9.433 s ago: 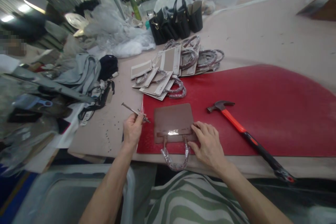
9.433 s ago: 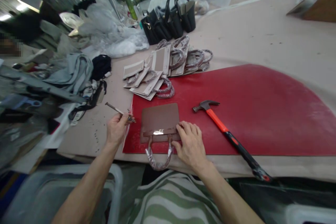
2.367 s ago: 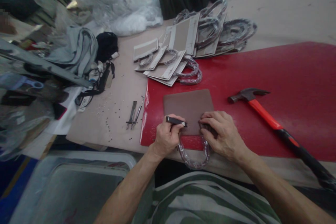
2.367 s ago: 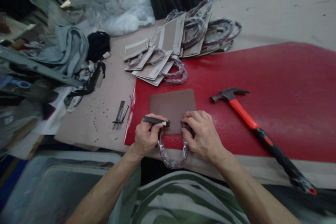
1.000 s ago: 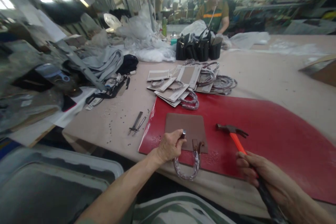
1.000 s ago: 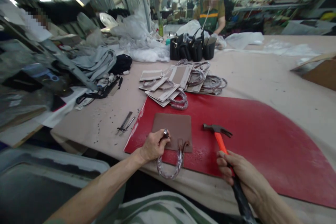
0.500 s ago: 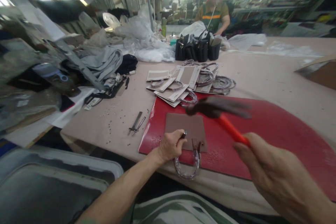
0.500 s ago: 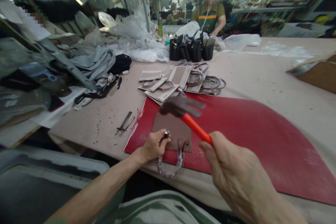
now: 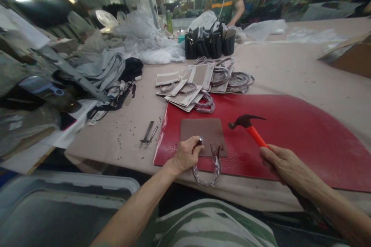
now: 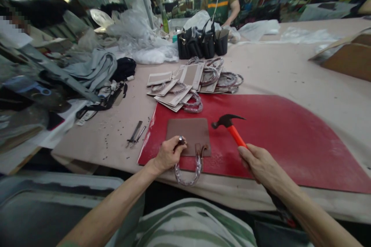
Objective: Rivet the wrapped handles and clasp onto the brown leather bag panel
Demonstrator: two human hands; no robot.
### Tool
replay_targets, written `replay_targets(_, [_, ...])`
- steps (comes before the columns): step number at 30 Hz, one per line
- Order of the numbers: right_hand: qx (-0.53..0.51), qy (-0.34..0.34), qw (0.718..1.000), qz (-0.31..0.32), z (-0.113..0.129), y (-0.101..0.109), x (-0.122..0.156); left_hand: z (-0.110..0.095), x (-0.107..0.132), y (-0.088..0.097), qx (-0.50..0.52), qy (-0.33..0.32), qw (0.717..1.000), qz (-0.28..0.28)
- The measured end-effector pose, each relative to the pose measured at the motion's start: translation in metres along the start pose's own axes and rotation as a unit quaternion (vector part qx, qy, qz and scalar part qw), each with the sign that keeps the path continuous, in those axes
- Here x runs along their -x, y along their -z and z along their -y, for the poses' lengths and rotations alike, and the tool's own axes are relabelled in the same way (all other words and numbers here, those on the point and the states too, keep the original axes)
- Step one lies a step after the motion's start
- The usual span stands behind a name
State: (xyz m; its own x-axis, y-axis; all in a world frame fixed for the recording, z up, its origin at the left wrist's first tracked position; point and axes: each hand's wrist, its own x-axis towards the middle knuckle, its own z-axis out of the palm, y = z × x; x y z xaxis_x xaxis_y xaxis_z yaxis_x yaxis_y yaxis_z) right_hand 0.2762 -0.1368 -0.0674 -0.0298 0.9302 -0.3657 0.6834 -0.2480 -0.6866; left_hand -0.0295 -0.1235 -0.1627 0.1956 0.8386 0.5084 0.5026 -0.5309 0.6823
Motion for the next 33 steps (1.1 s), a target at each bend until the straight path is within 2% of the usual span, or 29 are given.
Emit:
replay_targets(2, [0.076,-0.015,0.995,-0.062,-0.025,-0.001,-0.011,-0.001,-0.001,0.002,0.029,0.009,1.0,-0.001])
replay_targets(3, [0.137,0.008,0.984,-0.109,-0.034,-0.002,-0.015,-0.002,-0.001,0.004,0.04,0.016,0.999,0.002])
replay_targets(6, [0.269,0.145,0.922,-0.236,-0.039,-0.016,-0.023,-0.005,-0.001,0.01,0.057,0.035,0.998,0.014])
replay_targets(8, [0.258,0.244,0.897,-0.264,-0.024,-0.033,-0.026,-0.007,0.0,0.014,0.062,0.035,0.997,0.016])
replay_targets(10, [0.21,0.318,0.893,-0.24,-0.004,-0.056,-0.029,-0.008,0.002,0.016,0.064,0.035,0.997,0.013])
replay_targets(12, [0.184,0.354,0.897,-0.189,0.014,-0.08,-0.033,-0.008,0.004,0.017,0.061,0.043,0.997,0.009])
replay_targets(15, [0.177,0.362,0.905,-0.138,0.023,-0.11,-0.039,-0.008,0.006,0.017,0.052,0.063,0.997,0.005])
replay_targets(17, [0.178,0.359,0.907,-0.129,0.021,-0.122,-0.042,-0.008,0.006,0.016,0.048,0.067,0.997,0.002])
replay_targets(23, [0.168,0.354,0.911,-0.129,0.014,-0.124,-0.043,-0.008,0.003,0.016,0.029,0.069,0.997,-0.011])
replay_targets(28, [0.166,0.35,0.913,-0.128,0.019,-0.123,-0.042,-0.006,0.007,0.019,0.037,0.023,0.999,-0.011])
replay_targets(33, [0.169,0.338,0.919,-0.113,0.02,-0.122,-0.041,-0.012,0.005,0.023,0.025,0.066,0.997,-0.031])
